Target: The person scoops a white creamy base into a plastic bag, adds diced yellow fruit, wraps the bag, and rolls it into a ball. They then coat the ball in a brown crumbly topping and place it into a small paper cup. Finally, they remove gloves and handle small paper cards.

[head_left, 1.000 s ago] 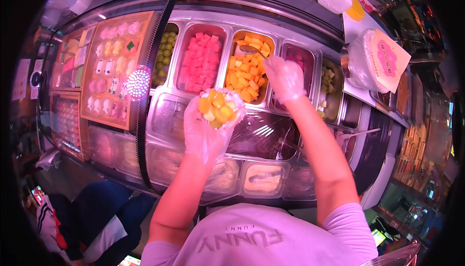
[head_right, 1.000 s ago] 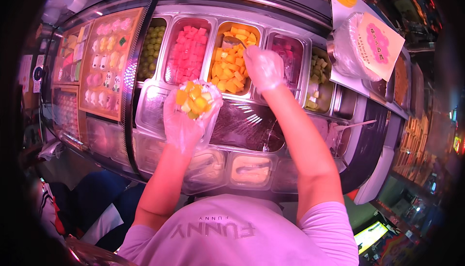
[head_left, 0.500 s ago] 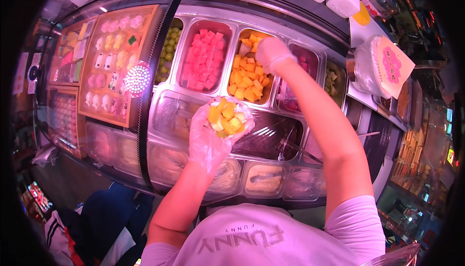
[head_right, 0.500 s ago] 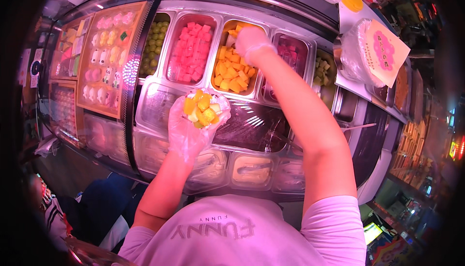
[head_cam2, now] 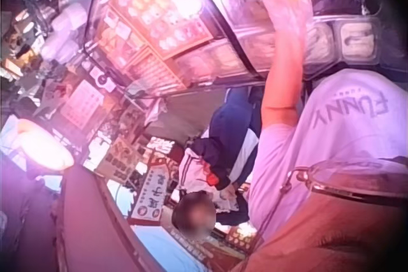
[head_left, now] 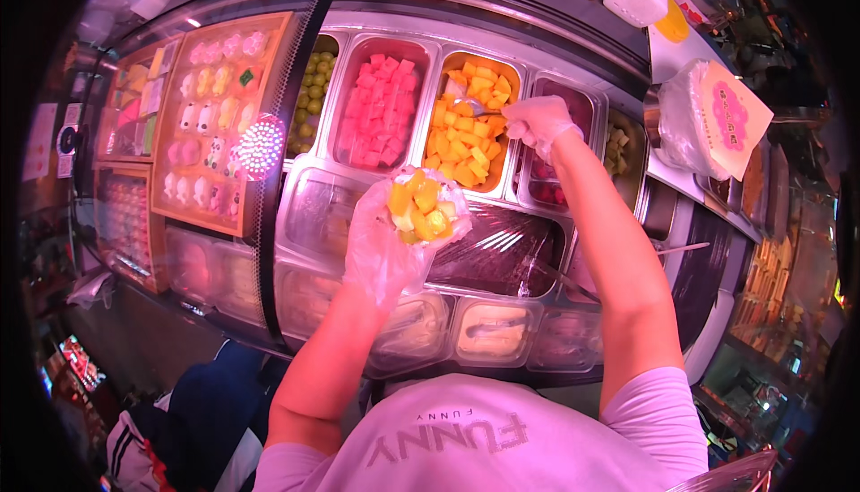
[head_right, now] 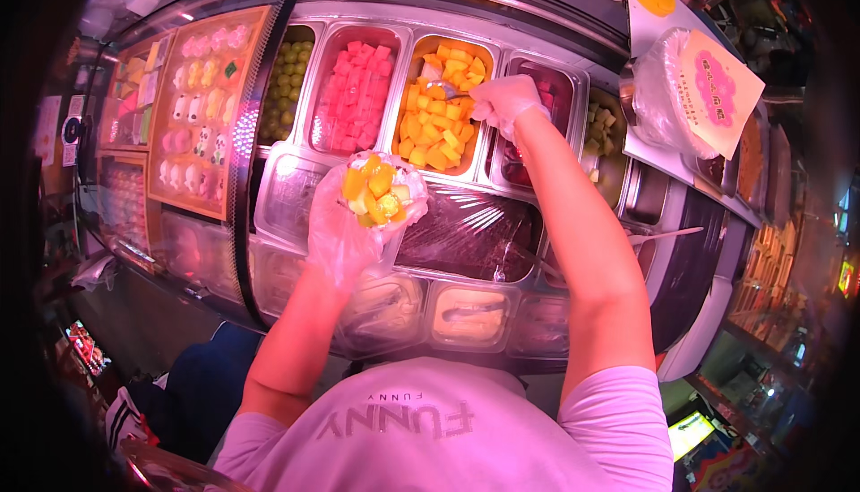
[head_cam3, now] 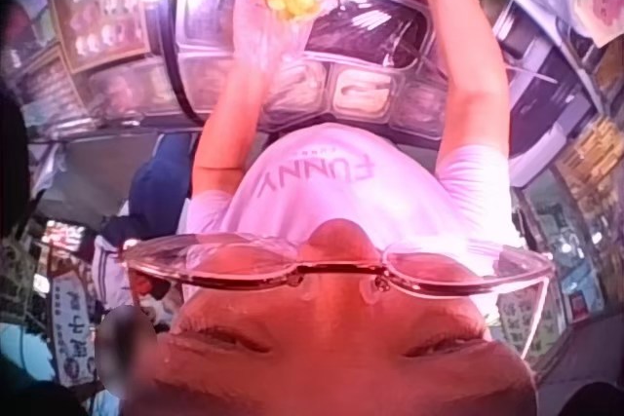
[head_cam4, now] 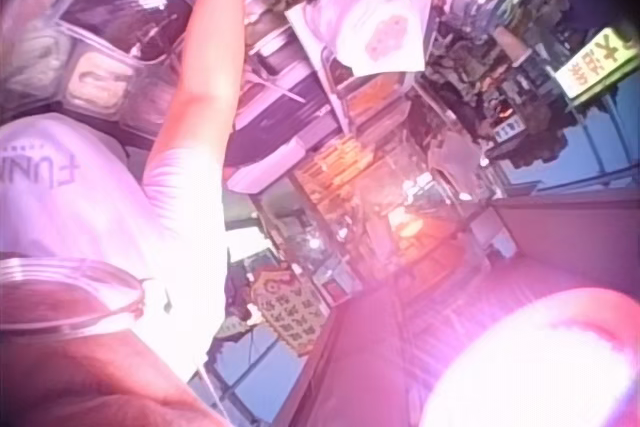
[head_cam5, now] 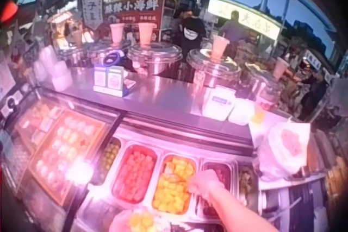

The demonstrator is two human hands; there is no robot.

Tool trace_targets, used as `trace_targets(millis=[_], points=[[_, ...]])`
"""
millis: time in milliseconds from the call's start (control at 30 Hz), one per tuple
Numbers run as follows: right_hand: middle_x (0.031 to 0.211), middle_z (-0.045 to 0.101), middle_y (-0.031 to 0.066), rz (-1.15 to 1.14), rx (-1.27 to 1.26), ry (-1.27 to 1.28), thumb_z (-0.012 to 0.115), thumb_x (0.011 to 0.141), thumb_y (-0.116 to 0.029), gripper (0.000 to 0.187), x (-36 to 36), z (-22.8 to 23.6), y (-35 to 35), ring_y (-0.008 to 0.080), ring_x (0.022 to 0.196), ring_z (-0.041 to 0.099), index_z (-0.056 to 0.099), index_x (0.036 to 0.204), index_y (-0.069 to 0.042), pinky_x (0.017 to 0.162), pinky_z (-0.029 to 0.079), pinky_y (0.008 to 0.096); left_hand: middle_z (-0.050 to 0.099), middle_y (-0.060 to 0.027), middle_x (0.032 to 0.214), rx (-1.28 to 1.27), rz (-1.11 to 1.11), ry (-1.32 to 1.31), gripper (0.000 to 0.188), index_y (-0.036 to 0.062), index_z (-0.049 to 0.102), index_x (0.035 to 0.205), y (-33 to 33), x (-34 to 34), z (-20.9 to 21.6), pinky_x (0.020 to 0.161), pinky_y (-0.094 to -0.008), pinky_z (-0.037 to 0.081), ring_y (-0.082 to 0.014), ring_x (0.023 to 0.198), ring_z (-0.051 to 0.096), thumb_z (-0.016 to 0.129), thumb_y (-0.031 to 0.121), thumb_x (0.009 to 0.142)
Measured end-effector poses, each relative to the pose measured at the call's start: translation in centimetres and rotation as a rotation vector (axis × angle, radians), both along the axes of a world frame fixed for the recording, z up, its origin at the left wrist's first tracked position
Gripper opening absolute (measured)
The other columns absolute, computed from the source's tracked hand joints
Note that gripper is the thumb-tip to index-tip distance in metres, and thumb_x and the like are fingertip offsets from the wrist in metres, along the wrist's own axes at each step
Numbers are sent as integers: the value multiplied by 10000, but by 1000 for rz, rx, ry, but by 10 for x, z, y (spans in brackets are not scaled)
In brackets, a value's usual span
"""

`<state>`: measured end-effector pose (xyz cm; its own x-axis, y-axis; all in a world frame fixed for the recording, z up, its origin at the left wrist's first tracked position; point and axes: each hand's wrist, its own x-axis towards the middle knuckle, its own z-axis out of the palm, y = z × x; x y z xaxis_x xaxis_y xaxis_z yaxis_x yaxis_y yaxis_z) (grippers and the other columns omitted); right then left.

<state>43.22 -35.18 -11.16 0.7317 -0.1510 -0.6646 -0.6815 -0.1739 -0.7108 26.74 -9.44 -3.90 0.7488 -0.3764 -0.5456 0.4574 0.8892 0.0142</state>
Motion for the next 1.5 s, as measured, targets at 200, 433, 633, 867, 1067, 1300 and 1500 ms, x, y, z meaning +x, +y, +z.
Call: trace_targets(millis=[200,433,633,867,1067,1300,1500], points=[[621,591,34,-37,246,32,772,817,-126,159,-34,53,-16,94,434,435,682,847,2,372,246,250,632,-194,1277,-8,-19,-77,451,46,575,1296,1,5,-5,1011,-672,470,-431,1213,591,586,348,963],[538,561,29,74,156,-111,722,865,-161,181,-109,172,25,78,371,427,675,794,-1,351,259,222,655,-163,1190,94,-66,13,378,54,580,1231,-1,12,1,977,-630,503,-373,1125,636,588,319,962],[573,611,26,53,191,-220,735,905,-151,169,-170,179,48,73,425,521,693,817,-14,383,330,213,654,-154,1167,140,-24,8,367,65,575,1214,-18,9,17,973,-583,522,-337,1094,647,561,339,971],[679,662,114,729,-614,-1269,785,824,-26,93,-196,150,43,242,500,588,716,886,-35,448,431,329,642,-157,1199,78,-16,65,376,80,581,1204,-22,11,24,978,-587,514,-343,1106,639,633,324,922],[689,689,114,448,-599,-1338,744,880,-34,55,-180,136,34,208,515,629,702,876,0,496,491,299,627,-164,1197,78,4,70,414,87,573,1207,-20,-1,24,963,-607,518,-365,1104,632,684,319,883],[736,650,226,475,-766,-685,689,892,-305,293,-83,38,-3,452,764,647,661,801,-28,653,512,513,658,-168,1179,167,-109,8,348,54,608,1169,-18,-15,22,964,-641,508,-372,1112,636,599,318,942],[1151,687,164,435,-1274,-1128,724,868,-311,277,-92,56,21,354,1018,654,749,968,-54,785,531,419,651,-178,1210,217,-136,15,369,57,608,1185,-9,-41,47,956,-642,512,-378,1122,637,587,334,943]])
